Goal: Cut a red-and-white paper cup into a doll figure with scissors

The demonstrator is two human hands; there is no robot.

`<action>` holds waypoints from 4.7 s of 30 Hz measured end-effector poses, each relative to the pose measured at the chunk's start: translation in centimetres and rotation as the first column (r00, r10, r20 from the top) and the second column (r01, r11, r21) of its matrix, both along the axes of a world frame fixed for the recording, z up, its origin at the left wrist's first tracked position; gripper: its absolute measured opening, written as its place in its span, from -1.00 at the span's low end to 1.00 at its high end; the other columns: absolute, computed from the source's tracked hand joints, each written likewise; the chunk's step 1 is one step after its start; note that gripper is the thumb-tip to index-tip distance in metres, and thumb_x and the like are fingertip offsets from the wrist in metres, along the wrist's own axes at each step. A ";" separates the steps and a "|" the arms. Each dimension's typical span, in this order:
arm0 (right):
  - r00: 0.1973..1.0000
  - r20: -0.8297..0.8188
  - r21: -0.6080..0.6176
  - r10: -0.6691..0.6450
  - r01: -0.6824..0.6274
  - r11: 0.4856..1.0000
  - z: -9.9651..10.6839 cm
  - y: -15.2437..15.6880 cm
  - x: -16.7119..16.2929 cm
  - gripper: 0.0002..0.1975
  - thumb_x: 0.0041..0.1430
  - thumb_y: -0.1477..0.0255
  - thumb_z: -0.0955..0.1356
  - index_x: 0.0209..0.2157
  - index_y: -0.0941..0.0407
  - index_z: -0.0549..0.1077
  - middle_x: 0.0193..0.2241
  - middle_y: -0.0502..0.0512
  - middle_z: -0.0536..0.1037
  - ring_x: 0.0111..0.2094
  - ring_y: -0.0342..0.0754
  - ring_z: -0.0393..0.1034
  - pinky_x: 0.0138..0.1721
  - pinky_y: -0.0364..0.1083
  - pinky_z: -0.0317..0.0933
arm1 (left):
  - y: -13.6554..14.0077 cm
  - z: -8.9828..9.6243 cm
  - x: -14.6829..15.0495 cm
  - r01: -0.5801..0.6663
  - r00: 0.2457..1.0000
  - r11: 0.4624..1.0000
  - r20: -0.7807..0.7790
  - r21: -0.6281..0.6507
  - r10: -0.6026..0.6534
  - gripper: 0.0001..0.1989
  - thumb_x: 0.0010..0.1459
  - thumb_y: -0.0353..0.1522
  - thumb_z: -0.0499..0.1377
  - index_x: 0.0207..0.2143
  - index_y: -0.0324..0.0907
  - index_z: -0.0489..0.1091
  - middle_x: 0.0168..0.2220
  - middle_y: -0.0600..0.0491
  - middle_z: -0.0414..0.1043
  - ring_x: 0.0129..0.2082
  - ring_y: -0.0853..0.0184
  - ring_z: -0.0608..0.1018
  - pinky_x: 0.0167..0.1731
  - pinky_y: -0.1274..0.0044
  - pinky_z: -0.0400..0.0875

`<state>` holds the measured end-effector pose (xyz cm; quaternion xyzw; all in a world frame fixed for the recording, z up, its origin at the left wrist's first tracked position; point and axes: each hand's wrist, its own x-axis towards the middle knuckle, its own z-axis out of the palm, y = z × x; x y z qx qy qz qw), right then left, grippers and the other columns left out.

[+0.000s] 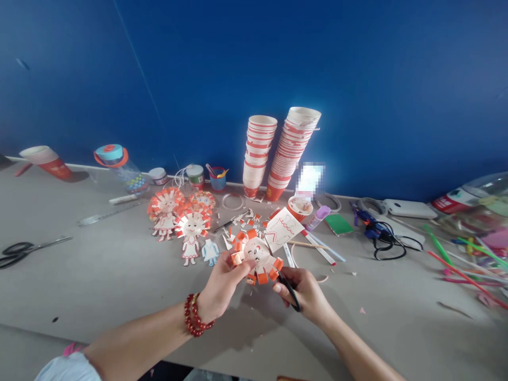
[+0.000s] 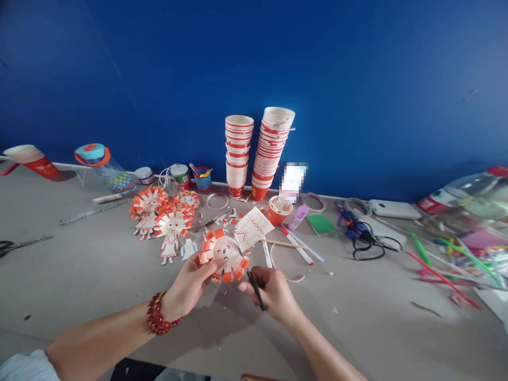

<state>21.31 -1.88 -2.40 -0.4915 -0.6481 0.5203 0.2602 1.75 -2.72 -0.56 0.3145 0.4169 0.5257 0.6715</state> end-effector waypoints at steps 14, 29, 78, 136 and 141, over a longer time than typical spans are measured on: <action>0.999 0.027 0.029 0.018 -0.019 0.999 -0.5 0.2 0.4 -0.45 -0.07 -0.10 0.34 -0.63 0.12 0.21 -0.77 -0.11 0.22 -0.71 -0.21 0.05 -0.67 -0.20 -0.12 | 0.0 0.3 -0.2 0.026 0.999 0.998 -0.021 0.061 -0.025 -0.87 0.05 -0.34 0.25 -0.34 -0.22 0.44 -0.47 0.07 0.46 -0.43 0.36 0.48 -0.34 0.54 0.35; 0.992 0.122 0.129 0.026 -0.042 0.991 -0.7 0.4 0.7 -0.44 -0.05 -0.10 0.33 -0.64 0.11 0.18 -0.74 -0.12 0.12 -0.70 -0.21 0.02 -0.68 -0.20 -0.16 | 0.1 0.4 -0.2 0.025 0.999 0.998 -0.044 0.053 -0.023 -0.88 0.04 -0.35 0.25 -0.35 -0.20 0.44 -0.45 0.07 0.49 -0.42 0.37 0.49 -0.39 0.58 0.35; 0.668 -0.593 -0.087 -0.450 0.503 0.860 -0.6 0.3 -0.9 -0.78 -0.17 0.45 0.51 -0.46 0.10 0.41 -0.62 -0.10 0.40 -0.60 -0.18 0.24 -0.52 -0.19 0.18 | -1.3 -1.5 1.4 0.334 0.942 0.938 -0.073 0.091 -0.329 -0.60 0.07 -0.27 0.24 -0.04 -0.22 0.41 -0.16 -0.10 0.51 -0.17 0.18 0.53 -0.14 0.40 0.40; 0.693 -0.570 -0.449 -0.441 0.187 0.874 -0.3 0.1 -1.4 -0.81 -0.23 0.54 0.45 -0.49 0.14 0.39 -0.62 -0.11 0.35 -0.65 -0.26 0.15 -0.62 -0.26 0.10 | 0.5 -2.3 1.3 0.370 0.878 0.908 -0.392 0.195 -0.274 -0.64 0.11 -0.20 0.17 -0.13 -0.26 0.45 -0.19 -0.07 0.54 -0.22 0.19 0.53 -0.23 0.47 0.42; 0.724 -0.563 -0.393 -0.400 0.191 0.899 -0.4 0.2 -1.2 -0.79 -0.21 0.52 0.47 -0.47 0.13 0.40 -0.61 -0.11 0.36 -0.64 -0.25 0.16 -0.60 -0.25 0.12 | 0.7 -2.3 1.2 0.387 0.869 0.905 -0.397 0.174 -0.295 -0.61 0.09 -0.18 0.19 -0.13 -0.27 0.46 -0.22 -0.06 0.56 -0.26 0.19 0.55 -0.26 0.46 0.43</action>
